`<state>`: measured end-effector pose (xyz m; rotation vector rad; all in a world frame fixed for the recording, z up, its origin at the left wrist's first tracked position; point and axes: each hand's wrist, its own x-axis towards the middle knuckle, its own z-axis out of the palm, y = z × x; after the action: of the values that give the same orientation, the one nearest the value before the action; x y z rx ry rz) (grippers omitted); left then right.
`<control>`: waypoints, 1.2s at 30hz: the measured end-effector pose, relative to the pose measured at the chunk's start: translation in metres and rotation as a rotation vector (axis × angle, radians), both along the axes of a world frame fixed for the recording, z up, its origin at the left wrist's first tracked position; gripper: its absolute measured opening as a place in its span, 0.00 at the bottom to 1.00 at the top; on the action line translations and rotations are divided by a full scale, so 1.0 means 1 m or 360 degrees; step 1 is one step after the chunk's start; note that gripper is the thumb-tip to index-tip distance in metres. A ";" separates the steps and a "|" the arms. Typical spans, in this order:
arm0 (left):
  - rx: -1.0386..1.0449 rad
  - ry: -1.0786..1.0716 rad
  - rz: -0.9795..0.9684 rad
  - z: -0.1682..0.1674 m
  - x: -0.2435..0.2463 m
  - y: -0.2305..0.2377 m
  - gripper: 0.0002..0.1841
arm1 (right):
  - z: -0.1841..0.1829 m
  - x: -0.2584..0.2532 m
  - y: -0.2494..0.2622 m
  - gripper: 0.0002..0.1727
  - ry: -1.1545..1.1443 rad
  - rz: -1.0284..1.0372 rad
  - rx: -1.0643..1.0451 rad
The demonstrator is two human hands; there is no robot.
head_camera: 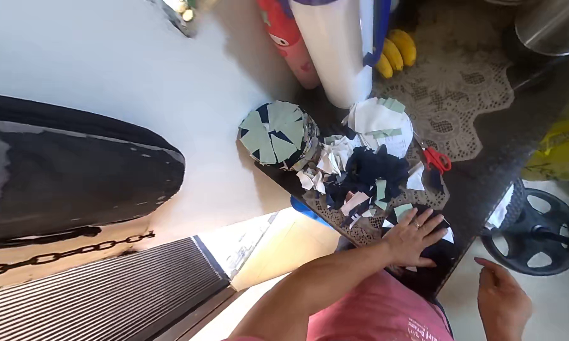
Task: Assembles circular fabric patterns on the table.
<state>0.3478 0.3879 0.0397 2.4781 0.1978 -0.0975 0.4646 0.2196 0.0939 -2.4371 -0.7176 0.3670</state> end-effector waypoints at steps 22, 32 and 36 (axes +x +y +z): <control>0.0497 -0.0512 0.1355 0.008 -0.084 0.136 0.12 | -0.004 -0.008 0.024 0.13 0.0016 0.0265 0.0097; 0.0185 -0.0484 0.1358 0.035 -0.087 0.136 0.17 | 0.001 -0.009 0.046 0.13 0.0009 0.0308 0.0116; -0.0214 -0.0158 0.1970 0.065 -0.077 0.169 0.23 | 0.000 -0.009 0.048 0.13 -0.0036 0.0317 0.0147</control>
<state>0.2707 0.5572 0.1047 1.8259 1.5332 0.5065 0.4558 0.2680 0.0937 -2.2926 -0.9695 0.3753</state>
